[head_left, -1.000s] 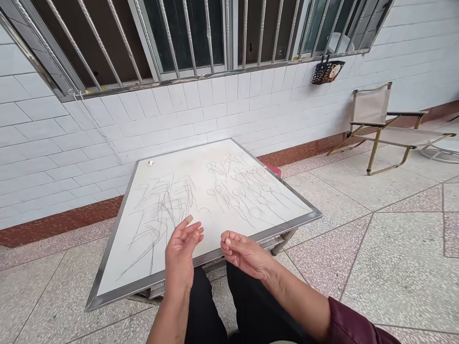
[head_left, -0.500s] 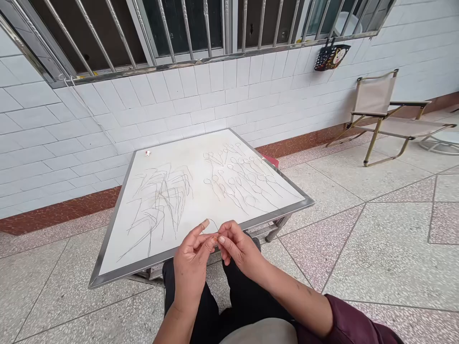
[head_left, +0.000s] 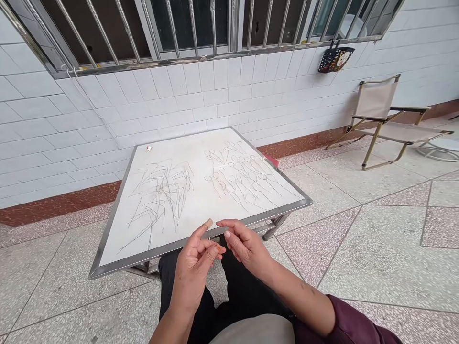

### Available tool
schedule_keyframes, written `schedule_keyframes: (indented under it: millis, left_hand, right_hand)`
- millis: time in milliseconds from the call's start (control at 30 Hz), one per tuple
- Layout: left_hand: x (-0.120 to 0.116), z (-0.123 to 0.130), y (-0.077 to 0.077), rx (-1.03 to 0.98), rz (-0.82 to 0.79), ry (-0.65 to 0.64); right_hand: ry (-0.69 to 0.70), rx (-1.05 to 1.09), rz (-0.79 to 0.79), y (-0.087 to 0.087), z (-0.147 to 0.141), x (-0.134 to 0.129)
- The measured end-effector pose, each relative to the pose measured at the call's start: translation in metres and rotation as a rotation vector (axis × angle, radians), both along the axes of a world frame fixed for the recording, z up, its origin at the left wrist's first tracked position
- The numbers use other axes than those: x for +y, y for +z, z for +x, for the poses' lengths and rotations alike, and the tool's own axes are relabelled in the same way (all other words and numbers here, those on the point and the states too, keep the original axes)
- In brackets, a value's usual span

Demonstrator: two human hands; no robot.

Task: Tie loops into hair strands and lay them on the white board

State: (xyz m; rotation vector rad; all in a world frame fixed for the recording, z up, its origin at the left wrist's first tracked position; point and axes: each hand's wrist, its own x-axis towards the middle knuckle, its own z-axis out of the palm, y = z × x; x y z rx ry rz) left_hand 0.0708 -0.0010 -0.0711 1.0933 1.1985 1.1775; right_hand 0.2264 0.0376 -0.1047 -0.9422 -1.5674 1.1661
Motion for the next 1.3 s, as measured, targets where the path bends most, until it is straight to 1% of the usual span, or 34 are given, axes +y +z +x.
schedule_keyframes:
  millis: [100, 167, 233, 333, 467, 600, 733, 833, 900, 967, 1033, 1100, 1133, 1200, 1300]
  left_hand:
    - [-0.009, -0.004, 0.01, -0.107, -0.039, -0.064]
    - [-0.014, -0.01, 0.013, -0.189, -0.079, -0.112]
    - [-0.019, -0.017, 0.015, -0.252, -0.128, -0.152]
    - [-0.025, -0.03, 0.015, -0.289, -0.206, -0.21]
    - [-0.033, -0.045, 0.017, -0.248, -0.318, -0.251]
    - [-0.037, -0.059, 0.024, -0.158, -0.403, -0.298]
    - [-0.037, -0.073, 0.028, -0.039, -0.426, -0.367]
    - [-0.037, -0.084, 0.028, 0.034, -0.428, -0.417]
    - [-0.036, -0.092, 0.03, 0.118, -0.416, -0.457]
    - [-0.035, -0.098, 0.034, 0.293, -0.362, -0.473]
    - [-0.033, -0.097, 0.039, 0.531, -0.27, -0.42]
    - [-0.031, -0.087, 0.041, 0.719, -0.169, -0.308]
    - [-0.029, -0.08, 0.041, 0.759, -0.122, -0.264]
    - [-0.025, -0.065, 0.036, 0.764, -0.046, -0.206]
    - [-0.019, -0.047, 0.024, 0.705, 0.028, -0.187]
  right_hand:
    - [-0.029, -0.065, 0.094, -0.003, 0.008, -0.001]
    - [-0.021, -0.1, 0.148, -0.004, 0.013, -0.002]
    - [0.02, -0.126, 0.2, -0.005, 0.018, -0.003]
    - [0.125, -0.151, 0.265, -0.005, 0.025, -0.005]
    - [0.243, -0.195, 0.335, -0.004, 0.029, -0.004]
    - [0.367, -0.223, 0.394, -0.003, 0.031, -0.002]
    - [0.477, -0.258, 0.404, 0.0, 0.031, -0.001]
    - [0.512, -0.278, 0.41, 0.002, 0.029, -0.002]
    - [0.517, -0.292, 0.405, 0.002, 0.026, -0.003]
    - [0.503, -0.322, 0.391, 0.002, 0.022, -0.004]
    - [0.466, -0.364, 0.379, 0.003, 0.018, -0.005]
    - [0.434, -0.399, 0.376, 0.003, 0.014, -0.007]
    - [0.428, -0.409, 0.378, 0.003, 0.012, -0.007]
    - [0.414, -0.421, 0.383, 0.003, 0.01, -0.008]
    - [0.349, -0.412, 0.384, 0.003, 0.008, -0.008]
